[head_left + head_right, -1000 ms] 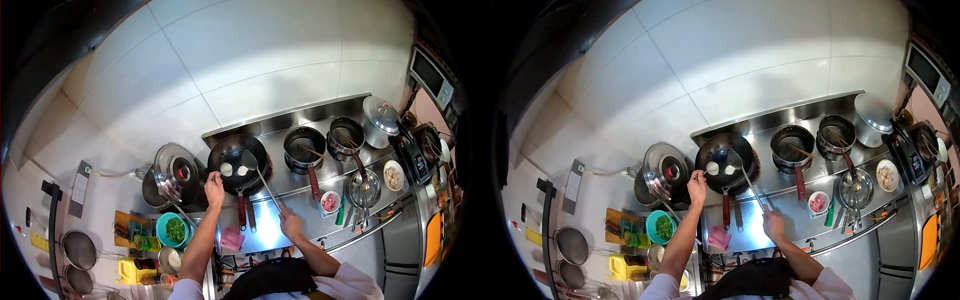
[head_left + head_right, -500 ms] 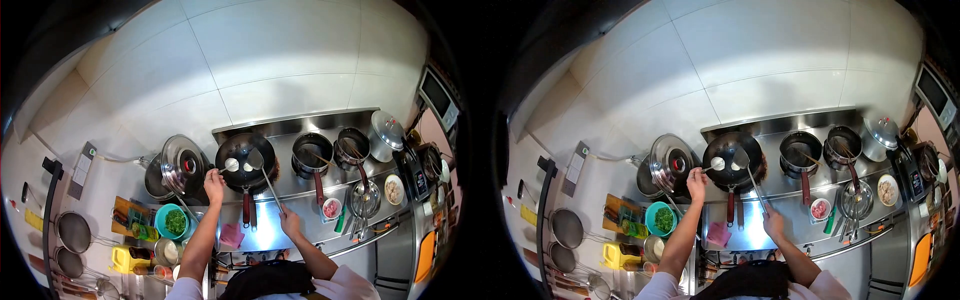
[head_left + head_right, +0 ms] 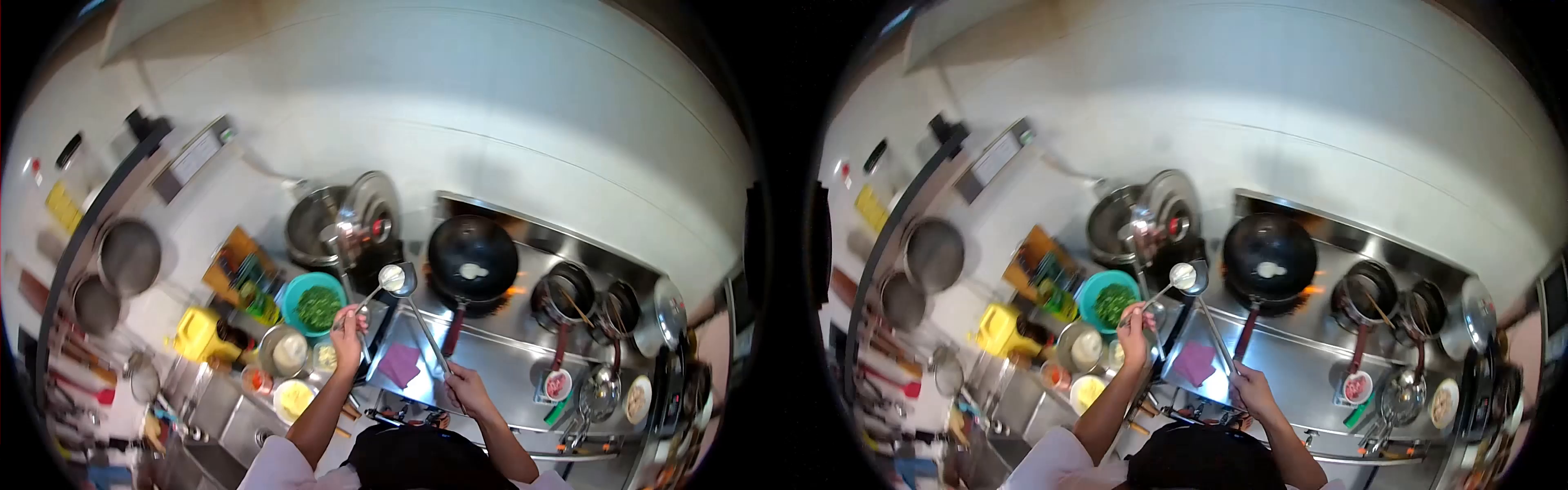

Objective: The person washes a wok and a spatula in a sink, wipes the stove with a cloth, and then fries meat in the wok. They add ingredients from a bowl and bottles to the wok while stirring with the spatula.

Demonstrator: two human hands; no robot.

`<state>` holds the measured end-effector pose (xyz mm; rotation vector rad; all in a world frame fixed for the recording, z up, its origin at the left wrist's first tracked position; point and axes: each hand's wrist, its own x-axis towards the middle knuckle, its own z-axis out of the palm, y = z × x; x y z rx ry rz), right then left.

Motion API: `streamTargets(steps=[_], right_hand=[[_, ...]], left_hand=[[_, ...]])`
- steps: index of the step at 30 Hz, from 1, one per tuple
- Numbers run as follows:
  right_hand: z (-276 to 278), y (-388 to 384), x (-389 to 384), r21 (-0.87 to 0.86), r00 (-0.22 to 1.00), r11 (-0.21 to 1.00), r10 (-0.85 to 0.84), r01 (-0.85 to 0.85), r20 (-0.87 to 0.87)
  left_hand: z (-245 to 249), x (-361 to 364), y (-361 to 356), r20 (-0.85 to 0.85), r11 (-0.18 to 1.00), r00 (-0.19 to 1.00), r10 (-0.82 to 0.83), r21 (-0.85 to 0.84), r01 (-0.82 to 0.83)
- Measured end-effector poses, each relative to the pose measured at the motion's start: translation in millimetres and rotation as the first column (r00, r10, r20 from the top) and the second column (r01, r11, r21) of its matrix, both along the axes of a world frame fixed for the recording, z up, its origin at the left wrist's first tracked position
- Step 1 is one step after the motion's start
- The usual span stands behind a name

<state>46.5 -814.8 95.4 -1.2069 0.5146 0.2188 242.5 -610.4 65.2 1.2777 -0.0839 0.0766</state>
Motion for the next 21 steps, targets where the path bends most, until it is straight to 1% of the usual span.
streamTargets(steps=[3,5,6,7,9,11,13,14,15,16,17,19,20,21], right_hand=[[7.0,40.9,18.6,0.006,0.975,0.976,0.219,-0.219,0.03],[-7.6,73.4,30.9,-0.039,0.937,0.937,0.349,-0.348,0.01],[-8.0,89.2,38.2,-0.027,0.916,0.915,0.402,-0.402,0.007],[-7.7,104.0,44.2,-0.015,0.894,0.894,0.448,-0.448,0.003],[-12.2,130.2,57.0,-0.009,0.885,0.885,0.466,-0.466,-0.025],[-12.8,139.3,65.3,-0.002,0.876,0.877,0.479,-0.48,-0.047],[-12.3,135.9,69.7,0.128,0.896,0.895,0.438,-0.427,-0.078],[-4.6,125.8,70.6,0.24,0.894,0.877,0.443,-0.416,-0.07],[-3.7,111.5,70.8,0.232,0.896,0.882,0.438,-0.41,-0.079],[-2.5,94.9,68.8,0.216,0.902,0.893,0.421,-0.395,-0.091],[-0.4,81.2,65.9,0.198,0.914,0.908,0.393,-0.368,-0.102],[19.2,57.5,60.8,0.008,0.981,0.988,0.151,-0.151,-0.124],[14.2,35.3,56.3,-0.039,0.992,0.994,0.104,-0.107,-0.065],[15.3,15.4,53.1,-0.108,0.997,0.992,0.069,-0.072,-0.032]], left_hand=[[-5.7,-36.8,84.7,0.045,0.972,0.974,0.22,0.069,-0.223],[-6.7,-65.3,133.2,-0.011,0.915,0.918,0.397,0.079,-0.395],[2.9,-78.5,150.5,0.044,0.866,0.879,0.475,0.157,-0.475],[-13.8,-87.5,171.0,0.044,0.835,0.839,0.542,0.091,-0.543],[-22.8,-104.9,197.6,0.073,0.771,0.785,0.615,0.152,-0.618],[-36.6,-112.4,211.1,0.041,0.751,0.765,0.643,0.16,-0.641],[-53.5,-110.0,218.8,0.01,0.739,0.751,0.66,0.173,-0.652],[-61.1,-105.2,218.3,-0.065,0.739,0.739,0.67,0.149,-0.657],[-66.7,-100.2,215.8,-0.143,0.742,0.729,0.67,0.125,-0.658],[-71.7,-94.8,212.7,-0.194,0.752,0.73,0.655,0.073,-0.656],[-79.3,-89.5,210.3,-0.204,0.771,0.747,0.632,0.066,-0.634],[-98.7,-79.8,205.5,-0.369,0.744,0.72,0.588,-0.103,-0.66],[-104.6,-78.5,203.7,-0.415,0.763,0.729,0.545,-0.116,-0.636],[-104.2,-80.2,199.8,-0.508,0.748,0.721,0.471,-0.203,-0.632]])
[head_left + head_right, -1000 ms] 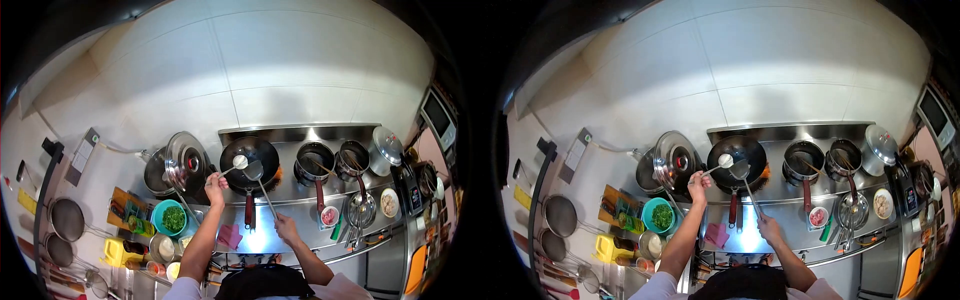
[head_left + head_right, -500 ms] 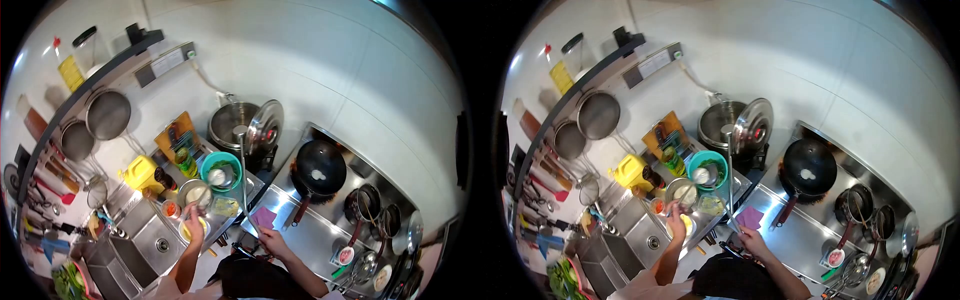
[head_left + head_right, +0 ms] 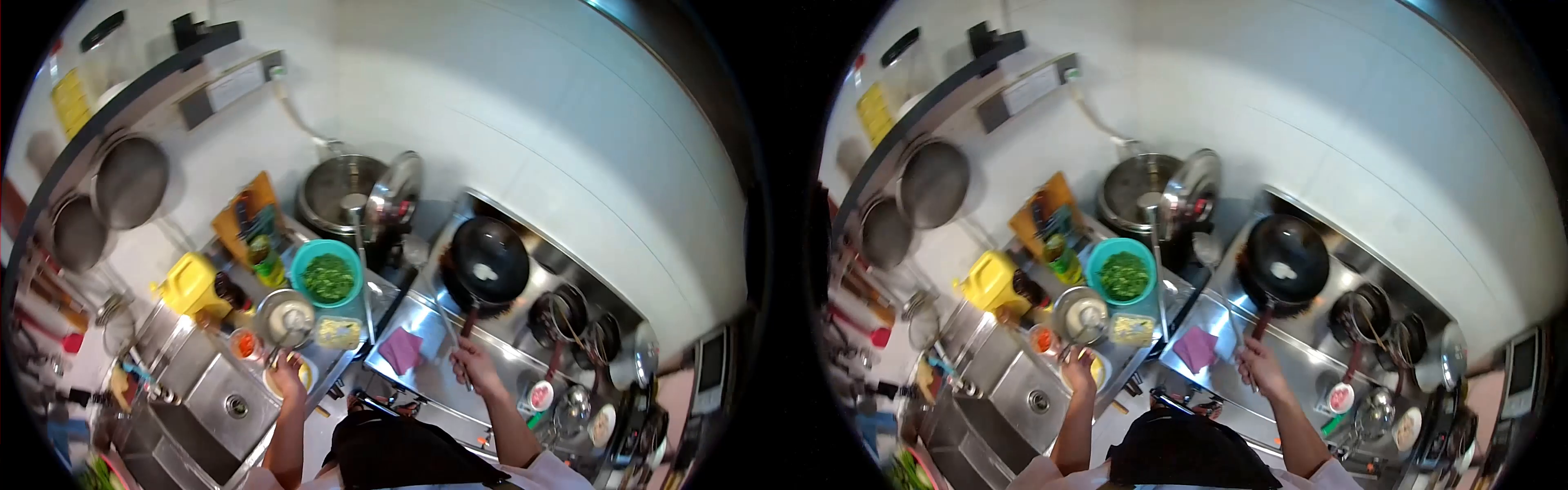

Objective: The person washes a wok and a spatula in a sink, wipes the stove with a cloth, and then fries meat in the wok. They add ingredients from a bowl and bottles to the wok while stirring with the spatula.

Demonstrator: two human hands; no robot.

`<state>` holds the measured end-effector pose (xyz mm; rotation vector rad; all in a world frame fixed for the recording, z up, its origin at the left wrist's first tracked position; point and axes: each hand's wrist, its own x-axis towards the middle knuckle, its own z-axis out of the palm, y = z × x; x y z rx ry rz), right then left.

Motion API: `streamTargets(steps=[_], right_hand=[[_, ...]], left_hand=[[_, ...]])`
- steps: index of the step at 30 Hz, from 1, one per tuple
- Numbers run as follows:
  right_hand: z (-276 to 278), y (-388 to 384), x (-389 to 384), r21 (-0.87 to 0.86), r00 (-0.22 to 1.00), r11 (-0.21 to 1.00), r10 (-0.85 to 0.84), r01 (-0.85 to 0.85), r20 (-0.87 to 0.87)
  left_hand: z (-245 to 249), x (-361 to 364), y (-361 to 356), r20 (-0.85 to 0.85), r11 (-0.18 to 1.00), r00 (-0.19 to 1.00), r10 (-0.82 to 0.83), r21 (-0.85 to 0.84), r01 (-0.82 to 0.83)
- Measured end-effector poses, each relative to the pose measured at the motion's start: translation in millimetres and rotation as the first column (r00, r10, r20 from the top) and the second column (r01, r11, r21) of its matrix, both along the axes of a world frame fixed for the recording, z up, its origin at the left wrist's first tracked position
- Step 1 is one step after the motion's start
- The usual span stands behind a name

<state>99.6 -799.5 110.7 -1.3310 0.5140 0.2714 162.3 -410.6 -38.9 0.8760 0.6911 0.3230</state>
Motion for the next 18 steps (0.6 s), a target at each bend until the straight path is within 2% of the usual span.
streamTargets(steps=[2,4,5,6,7,9,11,12,13,14,15,16,17,18], right_hand=[[0.6,-41.1,-8.0,-0.258,0.997,0.963,-0.083,0.082,0.007],[10.1,-72.4,-10.9,-0.467,0.982,0.874,-0.18,0.136,-0.051],[5.9,-91.8,-11.6,-0.465,0.979,0.871,-0.201,0.157,-0.045],[-3.9,-112.8,-8.9,-0.525,0.981,0.843,-0.181,0.116,-0.074],[-13.2,-127.3,-3.9,-0.581,0.981,0.811,-0.161,0.07,-0.106],[-22.3,-143.9,11.6,-0.552,0.979,0.828,-0.177,0.093,-0.1],[-33.5,-154.3,30.7,-0.456,0.976,0.879,-0.197,0.137,-0.088],[-44.5,-155.9,40.0,-0.386,0.973,0.906,-0.218,0.173,-0.074],[-62.2,-162.8,50.3,-0.491,0.98,0.867,-0.159,0.083,-0.116],[-59.2,-170.3,48.3,-0.491,0.98,0.866,-0.168,0.093,-0.11],[-55.2,-177.7,46.5,-0.42,0.99,0.907,-0.072,0.015,-0.119],[-50.5,-182.9,46.0,-0.345,0.992,0.936,0.028,-0.069,-0.123],[-2.9,-175.1,32.1,-0.309,0.983,0.948,0.019,-0.075,-0.181],[1.5,-189.8,25.9,-0.42,0.98,0.896,0.072,-0.145,-0.183]], left_hand=[[-1.5,-11.1,-12.9,-0.04,0.978,0.999,0.024,-0.204,-0.031],[-12.5,-22.7,-29.5,-0.141,0.925,0.987,-0.073,-0.38,0.014],[-2.7,-30.0,-51.3,-0.083,0.921,0.989,-0.125,-0.379,0.085],[-12.9,-35.4,-62.2,-0.024,0.888,0.931,-0.365,-0.308,0.34],[-9.7,-38.8,-79.7,0.023,0.798,0.803,-0.596,-0.098,0.595],[23.0,-38.5,-132.9,-0.036,0.651,0.661,-0.75,-0.213,0.728],[12.7,-30.7,-184.6,-0.017,0.44,0.442,-0.897,-0.146,0.886],[2.2,-25.7,-212.6,-0.044,0.37,0.367,-0.929,-0.106,0.923],[0.0,-19.9,-240.2,-0.067,0.297,0.293,-0.954,-0.065,0.953],[30.9,-16.8,-260.4,-0.154,0.215,0.205,-0.967,-0.048,0.976],[29.4,-9.0,-283.5,-0.174,0.161,0.15,-0.973,-0.046,0.986],[28.6,-5.5,-301.7,-0.175,0.154,0.145,-0.974,-0.042,0.987],[29.0,-1.3,-318.3,-0.173,0.146,0.134,-0.976,-0.061,0.987],[27.9,3.3,-329.4,-0.17,0.14,0.125,-0.977,-0.08,0.987]])
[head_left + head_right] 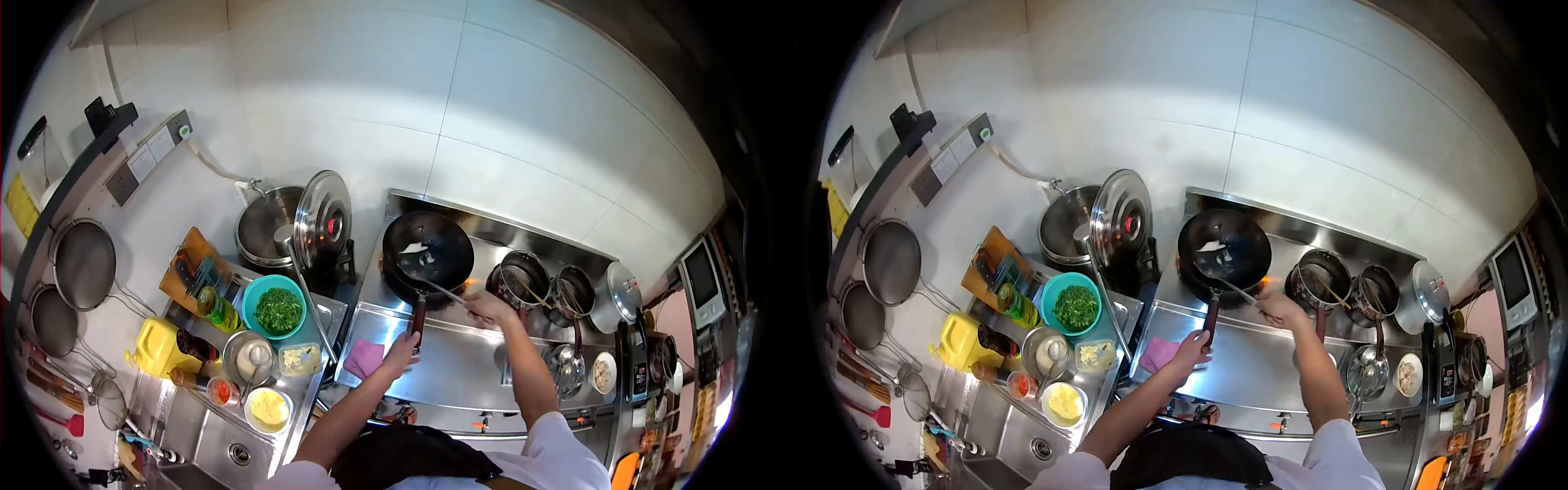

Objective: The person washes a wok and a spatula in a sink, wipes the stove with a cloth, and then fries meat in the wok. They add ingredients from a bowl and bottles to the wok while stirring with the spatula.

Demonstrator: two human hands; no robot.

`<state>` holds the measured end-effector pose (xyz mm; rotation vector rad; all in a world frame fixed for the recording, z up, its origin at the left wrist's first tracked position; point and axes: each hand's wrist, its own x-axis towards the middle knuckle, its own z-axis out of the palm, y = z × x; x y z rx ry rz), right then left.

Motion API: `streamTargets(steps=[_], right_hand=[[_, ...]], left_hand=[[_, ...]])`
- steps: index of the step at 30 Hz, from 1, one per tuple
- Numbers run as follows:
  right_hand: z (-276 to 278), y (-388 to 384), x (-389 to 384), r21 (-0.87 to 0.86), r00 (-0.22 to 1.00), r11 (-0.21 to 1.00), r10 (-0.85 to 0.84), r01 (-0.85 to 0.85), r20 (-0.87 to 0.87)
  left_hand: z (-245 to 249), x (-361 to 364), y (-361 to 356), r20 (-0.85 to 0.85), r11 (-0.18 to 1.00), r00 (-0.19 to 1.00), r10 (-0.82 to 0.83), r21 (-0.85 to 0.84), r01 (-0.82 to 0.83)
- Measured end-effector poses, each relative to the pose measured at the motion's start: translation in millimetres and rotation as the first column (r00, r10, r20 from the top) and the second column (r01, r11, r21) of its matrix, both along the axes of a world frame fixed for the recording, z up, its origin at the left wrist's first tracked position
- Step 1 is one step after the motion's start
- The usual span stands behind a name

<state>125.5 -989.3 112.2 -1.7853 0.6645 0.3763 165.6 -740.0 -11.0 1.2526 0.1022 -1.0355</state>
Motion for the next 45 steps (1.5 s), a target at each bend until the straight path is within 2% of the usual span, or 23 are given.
streamTargets(steps=[3,5,6,9,11,12,14,16,17,18,19,22,24,26,28,30,32,34,35,36,39,41,45], right_hand=[[4.3,-14.4,0.4,-0.238,0.991,0.967,0.061,-0.09,-0.123],[-46.5,-25.0,15.6,-0.681,0.959,0.715,0.274,-0.157,0.067],[-54.2,-9.7,20.6,-0.536,0.995,0.843,0.009,0.048,0.102],[-47.4,1.4,14.8,-0.571,0.977,0.82,0.154,-0.042,0.15],[-12.5,-1.5,-5.8,-0.235,0.989,0.961,0.141,-0.146,-0.036],[-8.8,-10.9,-4.7,-0.234,0.989,0.961,0.145,-0.15,-0.038],[-3.3,-25.7,-5.9,-0.655,0.92,0.665,0.369,-0.359,-0.13],[-42.3,-33.9,9.8,-0.642,0.963,0.717,0.202,-0.27,-0.179],[-86.1,-43.6,14.7,-0.77,0.957,0.605,0.29,-0.204,-0.025],[-72.6,-27.7,15.7,-0.867,0.912,0.487,0.394,-0.104,0.112],[-55.1,-18.3,7.6,-0.527,0.995,0.849,0.08,-0.039,0.056],[-4.1,-14.6,-16.6,-0.334,1.0,0.942,0.025,-0.028,-0.013],[-12.8,-11.5,-12.5,-0.436,0.997,0.898,0.034,-0.064,-0.076],[-73.4,-29.4,-4.3,-0.824,0.931,0.567,0.307,-0.013,0.197],[-33.4,-7.2,-13.2,-0.375,0.995,0.927,0.023,0.015,0.097],[-24.4,-6.6,-25.7,-0.212,0.996,0.975,-0.047,0.061,0.072],[-23.1,-13.8,-34.5,-0.298,0.997,0.952,-0.054,0.066,0.049],[-28.1,-17.1,-35.6,-0.576,0.996,0.815,-0.013,0.065,0.093],[-34.3,-26.3,-35.6,-0.635,0.989,0.771,0.057,0.044,0.138],[-26.0,-29.7,-38.8,-0.62,0.975,0.78,0.065,0.084,0.214],[-6.7,-55.5,-46.7,-0.389,0.996,0.92,-0.016,0.048,0.086],[3.1,-73.3,-51.1,-0.308,0.99,0.948,0.117,-0.087,0.082],[25.1,-75.8,-51.5,-0.402,0.988,0.905,0.156,-0.14,0.006]], left_hand=[[-17.3,2.8,-18.6,0.026,0.999,1.0,-0.004,-0.041,0.005],[-23.4,1.1,-23.5,0.069,1.0,0.997,0.03,-0.01,-0.029],[-26.6,1.4,-24.1,0.114,0.997,0.991,0.071,0.017,-0.074],[-39.9,9.1,-18.6,0.148,0.995,0.985,0.085,0.032,-0.09],[-46.3,13.4,-10.8,0.152,0.992,0.981,0.121,0.011,-0.124],[-43.1,13.3,-8.1,0.15,0.992,0.981,0.124,0.012,-0.127],[-36.5,5.7,-0.4,0.141,0.988,0.979,0.146,0.025,-0.151],[-26.0,-3.4,7.6,0.125,0.994,0.987,0.104,0.032,-0.109],[-20.0,-11.2,12.3,0.031,0.992,0.991,0.128,-0.018,-0.127],[-26.9,-16.2,17.0,-0.063,0.986,0.987,0.146,-0.065,-0.151],[-34.2,-21.5,26.5,-0.103,0.98,0.986,0.128,-0.137,-0.142],[-38.7,-48.3,75.1,0.015,0.998,0.999,0.033,-0.06,-0.032],[-56.4,-61.3,89.4,-0.016,1.0,1.0,-0.026,0.002,0.026],[-70.2,-61.8,86.3,-0.04,0.993,0.994,-0.105,0.058,0.107],[-85.7,-77.9,69.4,-0.005,0.973,0.973,-0.231,-0.002,0.231],[-104.3,-88.3,39.9,-0.083,0.952,0.948,-0.306,-0.025,0.305],[-89.3,-108.8,8.3,0.0,0.92,0.92,-0.392,0.024,0.392],[-96.3,-127.6,-25.2,0.021,0.872,0.873,-0.488,-0.021,0.488],[-107.5,-132.5,-42.1,0.109,0.767,0.762,-0.638,0.004,0.642],[-125.8,-144.0,-61.3,0.095,0.761,0.758,-0.645,-0.003,0.648],[-150.9,-188.5,-125.0,0.273,0.768,0.738,-0.617,0.003,0.64],[-145.6,-213.2,-176.1,0.196,0.858,0.847,-0.494,-0.047,0.511],[-119.5,-249.6,-246.5,-0.031,0.947,0.947,-0.319,-0.06,0.317]])
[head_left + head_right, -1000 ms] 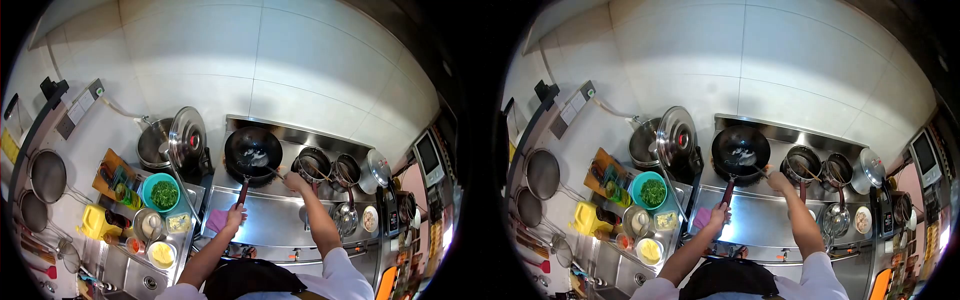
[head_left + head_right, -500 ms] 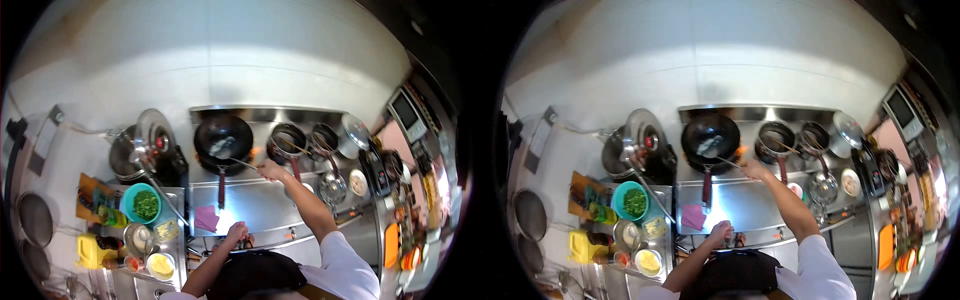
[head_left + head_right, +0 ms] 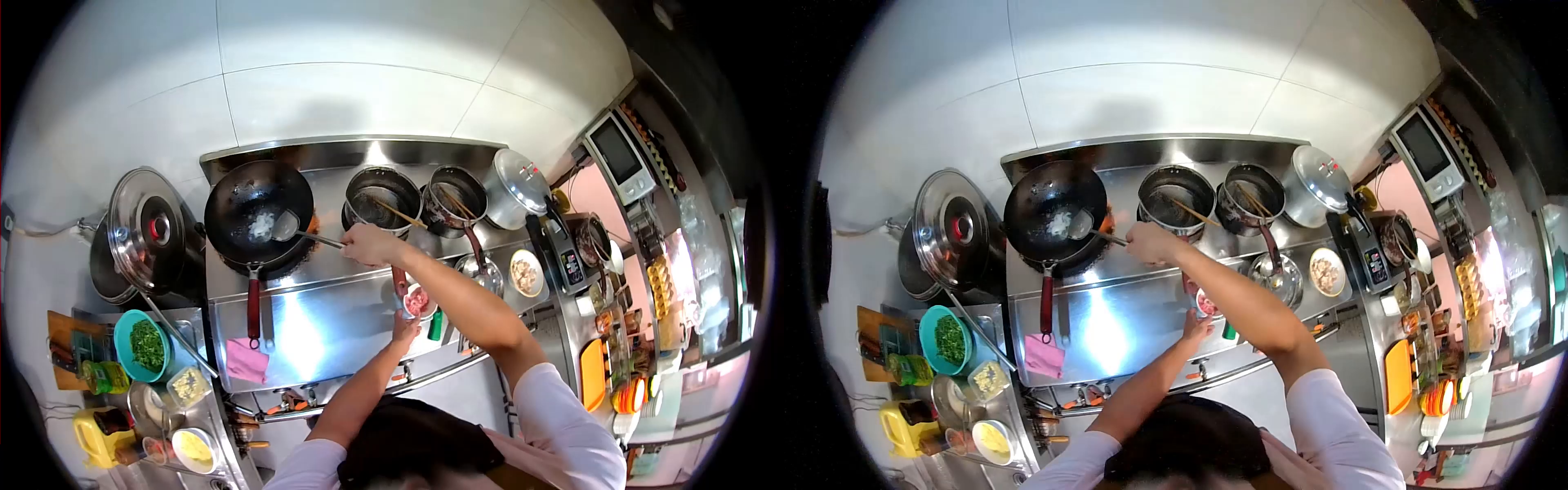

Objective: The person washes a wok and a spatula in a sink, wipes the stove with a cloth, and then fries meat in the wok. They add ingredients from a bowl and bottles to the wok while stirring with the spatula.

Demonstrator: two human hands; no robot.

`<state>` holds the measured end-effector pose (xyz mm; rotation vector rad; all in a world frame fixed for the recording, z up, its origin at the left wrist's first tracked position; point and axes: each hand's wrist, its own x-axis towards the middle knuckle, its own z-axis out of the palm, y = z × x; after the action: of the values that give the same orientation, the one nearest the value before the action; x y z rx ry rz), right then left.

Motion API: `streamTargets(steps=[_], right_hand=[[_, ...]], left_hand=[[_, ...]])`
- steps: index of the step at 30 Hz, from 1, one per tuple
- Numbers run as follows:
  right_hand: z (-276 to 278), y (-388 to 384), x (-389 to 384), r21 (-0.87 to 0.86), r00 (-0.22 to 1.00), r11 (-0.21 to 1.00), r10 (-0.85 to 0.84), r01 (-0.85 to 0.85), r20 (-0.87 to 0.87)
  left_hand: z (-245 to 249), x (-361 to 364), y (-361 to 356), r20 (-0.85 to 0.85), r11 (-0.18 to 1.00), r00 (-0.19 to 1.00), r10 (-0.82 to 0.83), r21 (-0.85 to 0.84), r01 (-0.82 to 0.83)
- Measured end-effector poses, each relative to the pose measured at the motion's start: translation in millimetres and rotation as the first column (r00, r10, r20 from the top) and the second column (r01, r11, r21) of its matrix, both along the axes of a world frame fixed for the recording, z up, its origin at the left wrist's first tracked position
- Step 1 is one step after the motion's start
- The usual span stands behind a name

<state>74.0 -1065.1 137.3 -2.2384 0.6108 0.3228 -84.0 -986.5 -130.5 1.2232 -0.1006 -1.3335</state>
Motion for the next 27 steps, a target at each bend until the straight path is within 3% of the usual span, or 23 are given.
streamTargets(steps=[2,3,5,7,8,9,10,11,13,14,15,16,18,19,20,21,22,24,25,27], right_hand=[[8.8,-0.4,0.6,-0.095,0.997,0.993,0.066,-0.069,-0.033],[17.4,0.7,6.3,-0.178,0.991,0.975,0.12,-0.13,-0.063],[30.6,-6.0,13.7,-0.221,0.975,0.951,0.197,-0.216,-0.104],[13.6,-19.9,26.3,-0.26,0.973,0.937,0.228,-0.231,-0.041],[12.1,-25.8,32.7,-0.274,0.962,0.923,0.26,-0.272,-0.079],[32.7,-22.3,36.7,-0.159,0.951,0.963,0.175,-0.219,-0.253],[28.9,-26.9,40.3,-0.13,0.942,0.953,0.239,-0.274,-0.235],[19.8,-32.1,46.7,-0.103,0.93,0.94,0.3,-0.326,-0.212],[3.1,-17.2,48.1,-0.05,0.955,0.967,0.238,-0.25,-0.177],[-47.5,-18.7,47.4,-0.198,0.931,0.918,0.361,-0.344,0.054],[-114.7,-19.0,54.7,-0.391,0.873,0.853,0.445,-0.346,0.198],[-152.2,-2.4,53.9,-0.319,0.867,0.905,0.381,-0.28,0.321],[-142.2,58.2,57.6,0.086,0.974,0.995,-0.069,0.051,0.215],[-149.9,78.9,68.7,0.158,0.974,0.976,-0.174,0.15,0.147],[-153.6,95.8,77.9,0.285,0.939,0.929,-0.292,0.235,0.179],[-156.7,111.6,85.0,0.412,0.892,0.857,-0.412,0.31,0.186],[-162.8,123.6,94.6,0.424,0.885,0.85,-0.422,0.311,0.195],[-173.2,141.5,112.6,0.64,0.737,0.663,-0.64,0.388,0.217],[-163.0,152.0,112.8,0.645,0.727,0.658,-0.65,0.39,0.223],[-140.6,172.1,104.7,0.843,0.571,0.33,-0.82,0.424,0.034]], left_hand=[[36.2,4.6,-16.6,0.096,0.987,0.983,0.156,-0.064,-0.15],[-96.3,-25.6,-65.7,0.282,0.955,0.913,0.296,-0.117,-0.273],[-77.3,-24.7,-68.6,0.446,0.907,0.79,0.421,-0.209,-0.366],[-104.4,-13.2,-66.1,0.461,0.985,0.886,0.042,0.131,-0.115],[-96.8,-4.6,-55.0,0.507,0.969,0.862,-0.009,0.216,-0.118],[-69.5,-2.0,-34.1,0.543,0.945,0.837,-0.068,0.303,-0.12],[-44.9,7.9,-11.9,0.681,0.943,0.685,-0.26,0.333,0.026],[-3.7,24.9,10.8,0.546,0.969,0.834,-0.081,0.239,-0.062],[5.6,45.8,53.8,0.299,0.998,0.954,-0.023,0.055,0.007],[9.3,53.4,77.5,0.316,0.998,0.949,-0.011,0.065,-0.01],[13.7,60.6,102.7,0.192,0.998,0.979,0.065,-0.013,-0.064],[16.8,68.9,126.9,0.06,0.989,0.99,0.129,-0.087,-0.123],[20.4,98.5,171.9,0.115,1.0,0.993,0.029,-0.002,-0.029],[1.1,106.7,197.9,0.077,0.99,0.99,0.116,-0.092,-0.108],[42.8,115.4,222.9,0.018,0.986,0.989,0.145,0.082,-0.146],[35.5,122.7,250.9,-0.044,0.978,0.978,0.203,0.065,-0.2],[38.3,128.7,277.9,-0.067,0.973,0.971,0.228,0.043,-0.225],[59.6,141.4,328.0,-0.111,0.948,0.942,0.316,0.057,-0.312],[60.9,148.1,353.5,-0.159,0.927,0.914,0.375,0.049,-0.372],[73.0,163.3,389.8,-0.206,0.907,0.885,0.417,0.039,-0.419]])
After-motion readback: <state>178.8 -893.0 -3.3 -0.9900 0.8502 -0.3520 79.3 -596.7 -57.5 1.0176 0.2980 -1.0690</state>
